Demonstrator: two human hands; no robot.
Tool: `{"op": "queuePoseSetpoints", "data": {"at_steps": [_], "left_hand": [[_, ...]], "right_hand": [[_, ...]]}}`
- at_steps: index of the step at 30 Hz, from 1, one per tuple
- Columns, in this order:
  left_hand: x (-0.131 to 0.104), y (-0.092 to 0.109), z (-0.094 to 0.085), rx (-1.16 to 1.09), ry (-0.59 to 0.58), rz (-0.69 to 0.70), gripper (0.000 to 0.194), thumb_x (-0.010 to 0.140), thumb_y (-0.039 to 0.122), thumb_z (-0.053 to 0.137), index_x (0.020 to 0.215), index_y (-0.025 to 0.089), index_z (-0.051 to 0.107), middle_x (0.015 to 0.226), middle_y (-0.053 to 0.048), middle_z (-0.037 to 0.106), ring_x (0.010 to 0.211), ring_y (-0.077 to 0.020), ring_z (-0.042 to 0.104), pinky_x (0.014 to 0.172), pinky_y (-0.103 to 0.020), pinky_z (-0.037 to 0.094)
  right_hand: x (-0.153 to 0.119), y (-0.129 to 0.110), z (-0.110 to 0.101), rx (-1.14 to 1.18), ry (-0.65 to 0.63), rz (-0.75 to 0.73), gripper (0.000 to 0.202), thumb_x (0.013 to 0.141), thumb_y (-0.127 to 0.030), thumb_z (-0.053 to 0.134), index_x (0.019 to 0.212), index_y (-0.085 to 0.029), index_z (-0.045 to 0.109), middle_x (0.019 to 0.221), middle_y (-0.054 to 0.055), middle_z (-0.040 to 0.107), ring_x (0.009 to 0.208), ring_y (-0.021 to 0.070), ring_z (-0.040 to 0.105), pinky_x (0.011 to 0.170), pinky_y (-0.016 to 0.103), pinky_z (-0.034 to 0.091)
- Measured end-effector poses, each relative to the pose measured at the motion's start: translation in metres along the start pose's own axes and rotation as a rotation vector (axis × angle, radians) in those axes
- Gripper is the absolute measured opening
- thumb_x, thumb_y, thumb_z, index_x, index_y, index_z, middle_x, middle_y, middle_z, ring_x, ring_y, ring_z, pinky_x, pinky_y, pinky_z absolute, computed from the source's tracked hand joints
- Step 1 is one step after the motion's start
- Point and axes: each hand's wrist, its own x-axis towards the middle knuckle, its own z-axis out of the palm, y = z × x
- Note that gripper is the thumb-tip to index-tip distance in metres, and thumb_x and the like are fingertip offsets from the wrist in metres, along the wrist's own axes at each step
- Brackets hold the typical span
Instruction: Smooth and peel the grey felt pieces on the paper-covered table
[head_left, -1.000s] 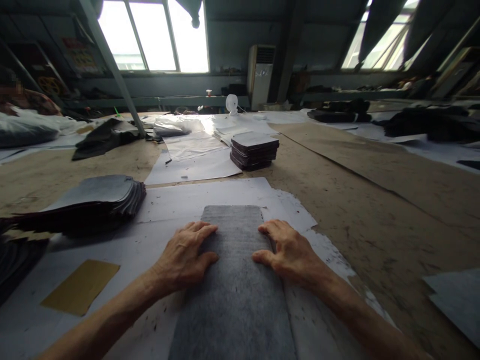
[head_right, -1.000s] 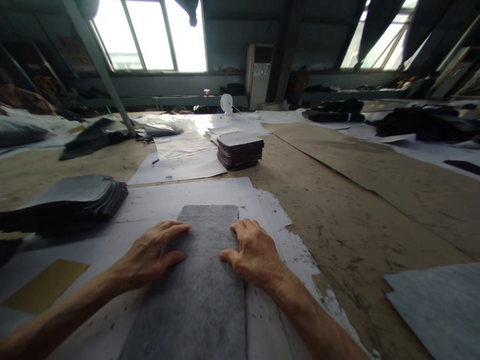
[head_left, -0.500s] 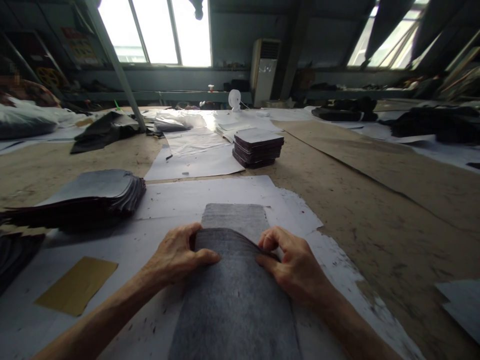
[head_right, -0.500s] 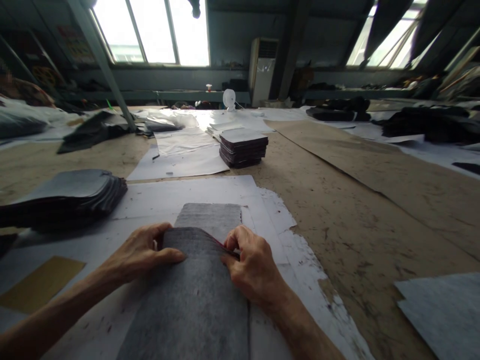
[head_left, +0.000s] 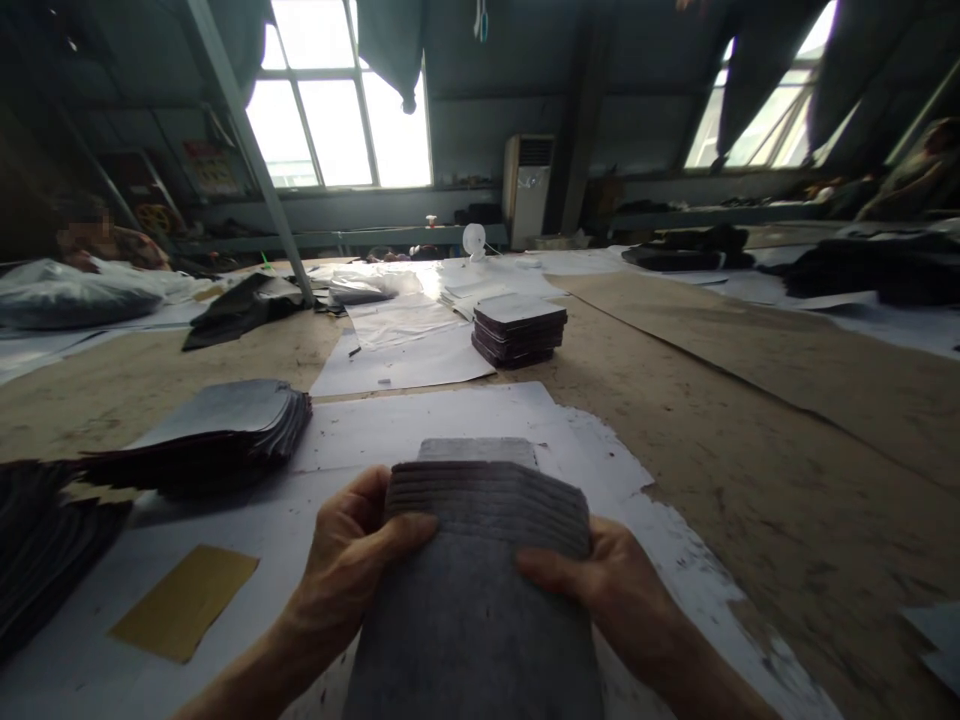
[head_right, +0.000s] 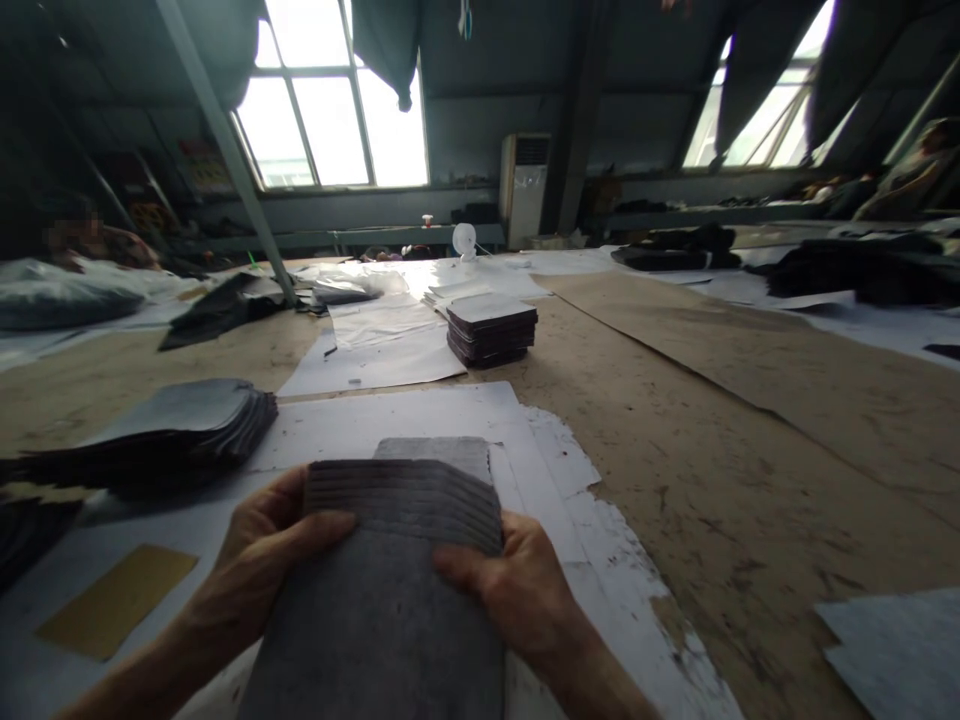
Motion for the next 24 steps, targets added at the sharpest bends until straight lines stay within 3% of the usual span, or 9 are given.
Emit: {"op": "queuePoseSetpoints", "data": {"at_steps": [3,6,8,13,15,17,21,22,24], "left_hand": [[0.002,-0.002,0.004,-0.091,-0.150,-0.074,0.027,0.064,0.024,0.069,0.090,0.016,0.065,0.077,-0.004,0.067,0.066,-0.0175,0.060,0.063,-0.028,0.047],[0.000,-0.003,0.014,-0.053,-0.202,-0.045,0.020,0.065,0.027,0.067,0.080,0.013,0.069,0.075,-0.005,0.067,0.070,-0.0182,0.060,0.069,-0.028,0.046],[-0.004,0.001,0.022,0.071,-0.136,0.045,0.017,0.065,0.029,0.067,0.073,0.014,0.069,0.072,-0.004,0.067,0.068,-0.0179,0.059,0.065,-0.026,0.046],[-0.012,0.026,0.041,0.487,-0.118,0.610,0.018,0.066,0.024,0.064,0.082,0.020,0.072,0.084,-0.004,0.069,0.078,-0.0209,0.060,0.068,-0.025,0.046],[-0.011,0.037,0.050,0.476,-0.188,0.750,0.023,0.063,0.019,0.064,0.085,0.022,0.072,0.089,-0.005,0.068,0.085,-0.0220,0.060,0.074,-0.026,0.045],[-0.008,0.044,0.062,0.331,-0.243,0.615,0.023,0.062,0.017,0.065,0.084,0.022,0.072,0.086,-0.005,0.068,0.080,-0.0211,0.061,0.070,-0.026,0.047],[-0.004,0.046,0.087,-0.020,-0.377,0.094,0.017,0.061,0.021,0.065,0.077,0.014,0.069,0.074,-0.007,0.068,0.065,-0.0191,0.061,0.062,-0.028,0.048],[-0.004,0.045,0.092,-0.056,-0.367,0.041,0.016,0.061,0.021,0.066,0.074,0.012,0.069,0.070,-0.007,0.068,0.062,-0.0183,0.061,0.061,-0.028,0.048],[-0.005,0.044,0.100,-0.080,-0.266,0.028,0.016,0.059,0.021,0.069,0.072,0.012,0.067,0.065,-0.006,0.067,0.058,-0.0165,0.060,0.058,-0.026,0.047]], "right_hand": [[-0.007,-0.004,0.000,-0.470,0.156,-0.651,0.013,0.073,-0.016,0.060,0.084,-0.018,0.067,0.075,0.001,0.068,0.065,0.0163,0.064,0.059,0.023,0.051],[-0.018,-0.017,-0.006,-0.793,0.143,-1.225,0.035,0.075,-0.005,0.053,0.105,-0.018,0.062,0.093,0.005,0.068,0.087,0.0178,0.063,0.078,0.027,0.050],[-0.026,-0.027,-0.010,-0.830,0.204,-1.243,0.040,0.074,-0.004,0.054,0.110,-0.020,0.060,0.096,0.006,0.067,0.087,0.0169,0.063,0.078,0.026,0.050],[-0.037,-0.039,-0.015,-0.256,0.369,-0.528,0.027,0.068,-0.027,0.066,0.093,-0.019,0.068,0.081,0.004,0.070,0.072,0.0198,0.065,0.064,0.026,0.053],[-0.043,-0.042,-0.016,-0.067,0.375,-0.451,0.028,0.066,-0.033,0.067,0.087,-0.015,0.070,0.075,0.005,0.070,0.067,0.0226,0.065,0.059,0.030,0.054],[-0.052,-0.048,-0.017,-0.152,0.487,-0.605,0.021,0.068,-0.030,0.065,0.082,-0.015,0.070,0.073,0.005,0.070,0.064,0.0227,0.065,0.059,0.031,0.054],[-0.070,-0.066,-0.023,-0.832,0.506,-1.336,0.024,0.074,-0.012,0.053,0.092,-0.019,0.069,0.089,0.005,0.069,0.086,0.0219,0.063,0.079,0.032,0.050],[-0.073,-0.069,-0.025,-0.913,0.494,-1.418,0.027,0.074,-0.011,0.052,0.095,-0.019,0.067,0.092,0.005,0.069,0.089,0.0214,0.062,0.082,0.033,0.049],[-0.073,-0.073,-0.028,-0.840,0.574,-1.281,0.026,0.074,-0.014,0.056,0.098,-0.019,0.065,0.089,0.005,0.069,0.084,0.0199,0.064,0.078,0.031,0.050]]}}
